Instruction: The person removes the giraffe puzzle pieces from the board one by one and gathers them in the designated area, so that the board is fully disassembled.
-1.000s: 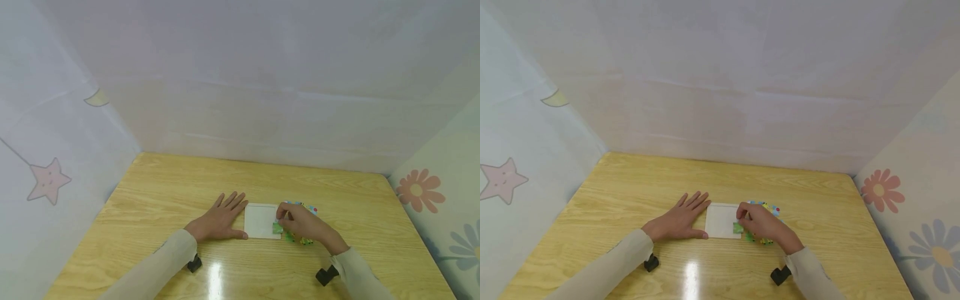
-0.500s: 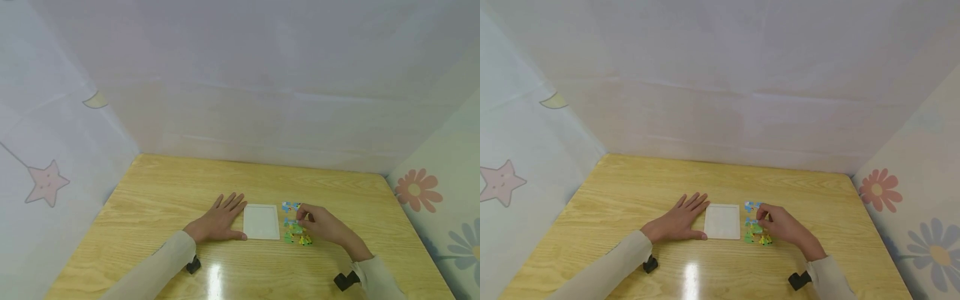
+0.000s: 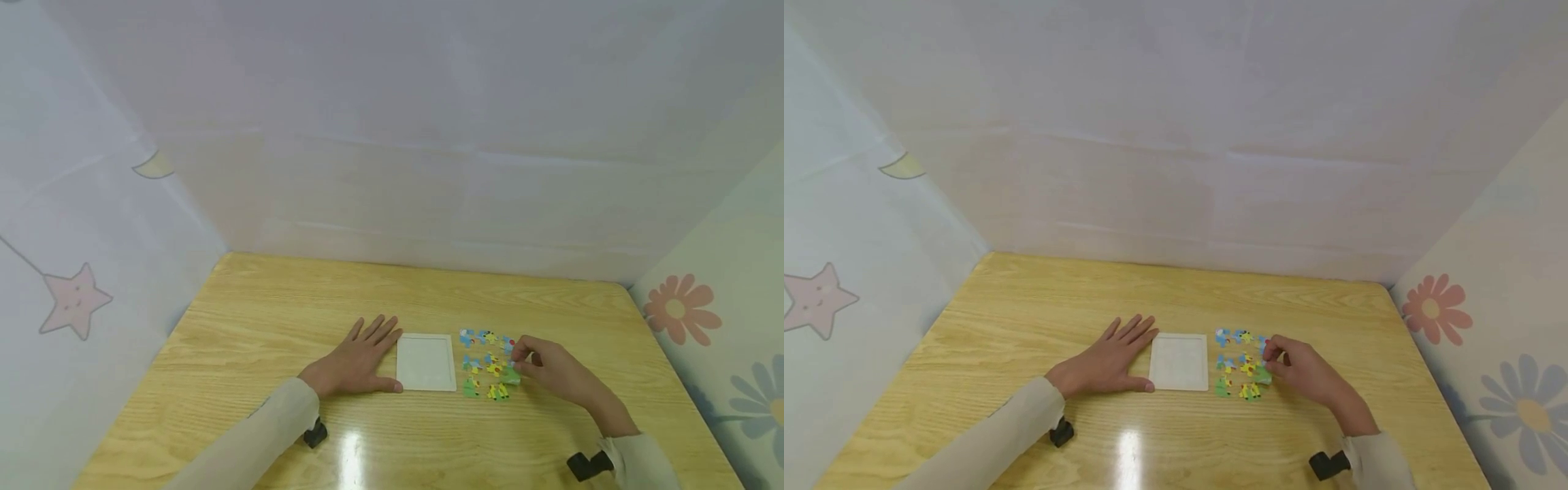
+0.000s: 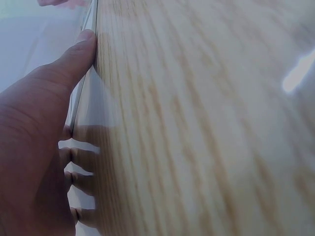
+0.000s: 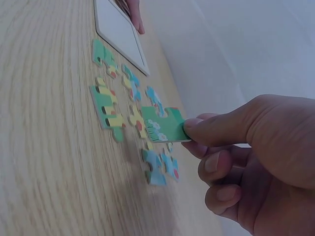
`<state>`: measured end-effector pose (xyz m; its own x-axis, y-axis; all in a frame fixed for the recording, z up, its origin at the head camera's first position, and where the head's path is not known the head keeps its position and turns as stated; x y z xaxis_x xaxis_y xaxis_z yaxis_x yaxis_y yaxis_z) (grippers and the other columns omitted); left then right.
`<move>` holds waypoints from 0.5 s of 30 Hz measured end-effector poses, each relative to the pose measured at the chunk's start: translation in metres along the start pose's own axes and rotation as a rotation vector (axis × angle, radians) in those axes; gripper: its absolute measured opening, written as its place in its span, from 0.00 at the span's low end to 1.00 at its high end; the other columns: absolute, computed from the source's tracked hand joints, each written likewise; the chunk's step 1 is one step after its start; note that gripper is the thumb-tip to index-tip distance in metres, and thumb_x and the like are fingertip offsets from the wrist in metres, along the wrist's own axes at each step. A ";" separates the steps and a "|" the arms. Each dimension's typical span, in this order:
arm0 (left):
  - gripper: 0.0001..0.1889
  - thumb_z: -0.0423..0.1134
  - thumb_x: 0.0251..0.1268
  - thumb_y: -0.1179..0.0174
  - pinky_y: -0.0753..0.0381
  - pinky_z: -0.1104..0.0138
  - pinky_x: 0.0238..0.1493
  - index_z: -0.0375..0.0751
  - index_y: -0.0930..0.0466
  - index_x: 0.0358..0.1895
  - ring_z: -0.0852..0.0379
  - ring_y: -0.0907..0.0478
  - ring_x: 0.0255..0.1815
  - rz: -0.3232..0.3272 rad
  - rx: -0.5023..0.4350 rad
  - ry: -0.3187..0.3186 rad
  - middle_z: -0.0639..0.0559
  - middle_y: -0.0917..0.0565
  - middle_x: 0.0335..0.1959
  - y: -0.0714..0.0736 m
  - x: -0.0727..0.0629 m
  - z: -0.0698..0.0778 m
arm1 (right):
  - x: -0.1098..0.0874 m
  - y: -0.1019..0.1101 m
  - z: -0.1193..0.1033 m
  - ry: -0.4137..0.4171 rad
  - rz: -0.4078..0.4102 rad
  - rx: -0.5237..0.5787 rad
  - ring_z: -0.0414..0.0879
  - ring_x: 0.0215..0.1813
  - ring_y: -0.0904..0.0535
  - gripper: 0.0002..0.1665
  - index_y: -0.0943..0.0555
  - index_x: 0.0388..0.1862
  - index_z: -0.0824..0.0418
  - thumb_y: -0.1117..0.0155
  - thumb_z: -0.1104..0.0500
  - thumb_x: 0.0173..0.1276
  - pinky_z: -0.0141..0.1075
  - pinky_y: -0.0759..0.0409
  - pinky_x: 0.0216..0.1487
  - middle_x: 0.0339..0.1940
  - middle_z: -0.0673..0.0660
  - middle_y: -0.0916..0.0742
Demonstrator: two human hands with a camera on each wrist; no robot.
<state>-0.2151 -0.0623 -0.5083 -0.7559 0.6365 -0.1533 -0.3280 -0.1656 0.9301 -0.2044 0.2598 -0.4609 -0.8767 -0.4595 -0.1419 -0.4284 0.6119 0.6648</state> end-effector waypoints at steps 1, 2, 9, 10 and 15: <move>0.57 0.78 0.70 0.47 0.61 0.35 0.89 0.46 0.54 0.89 0.40 0.62 0.93 0.001 0.000 -0.001 0.46 0.58 0.92 0.000 0.000 0.000 | -0.001 0.001 0.001 0.005 0.003 0.001 0.35 0.30 0.30 0.03 0.19 0.48 0.59 0.36 0.61 0.80 0.31 0.25 0.29 0.42 0.55 0.13; 0.57 0.78 0.70 0.47 0.61 0.35 0.89 0.46 0.54 0.89 0.40 0.62 0.93 0.002 0.000 0.000 0.46 0.58 0.92 0.001 0.000 0.000 | -0.002 0.002 0.002 0.008 0.002 0.006 0.35 0.30 0.30 0.03 0.19 0.48 0.60 0.37 0.61 0.81 0.31 0.26 0.30 0.42 0.55 0.13; 0.57 0.78 0.70 0.46 0.62 0.35 0.89 0.46 0.54 0.89 0.40 0.62 0.93 -0.001 -0.012 -0.005 0.46 0.59 0.92 0.001 -0.001 0.000 | -0.009 0.003 0.011 0.006 -0.006 -0.005 0.35 0.34 0.27 0.03 0.18 0.46 0.60 0.36 0.61 0.80 0.30 0.23 0.35 0.43 0.55 0.12; 0.57 0.78 0.70 0.46 0.62 0.35 0.89 0.46 0.54 0.89 0.40 0.63 0.93 -0.002 -0.012 -0.005 0.46 0.59 0.92 0.001 -0.001 0.000 | -0.010 0.002 0.013 -0.001 -0.007 -0.011 0.35 0.34 0.27 0.03 0.18 0.46 0.60 0.36 0.61 0.80 0.30 0.23 0.36 0.43 0.54 0.12; 0.57 0.78 0.70 0.47 0.62 0.35 0.89 0.46 0.54 0.89 0.40 0.63 0.93 -0.005 -0.005 -0.005 0.46 0.59 0.92 -0.001 0.000 -0.001 | -0.014 0.000 0.023 -0.035 -0.012 -0.036 0.35 0.35 0.26 0.02 0.18 0.45 0.59 0.34 0.61 0.79 0.30 0.22 0.36 0.42 0.52 0.12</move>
<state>-0.2155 -0.0625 -0.5099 -0.7513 0.6412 -0.1562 -0.3345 -0.1661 0.9276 -0.1976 0.2810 -0.4755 -0.8789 -0.4438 -0.1749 -0.4314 0.5829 0.6886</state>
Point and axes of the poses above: each hand's wrist, its own x-axis towards the middle knuckle, its own y-axis out of the back of the hand, z = x × y, the point moved 9 cm from there along x, towards the middle knuckle
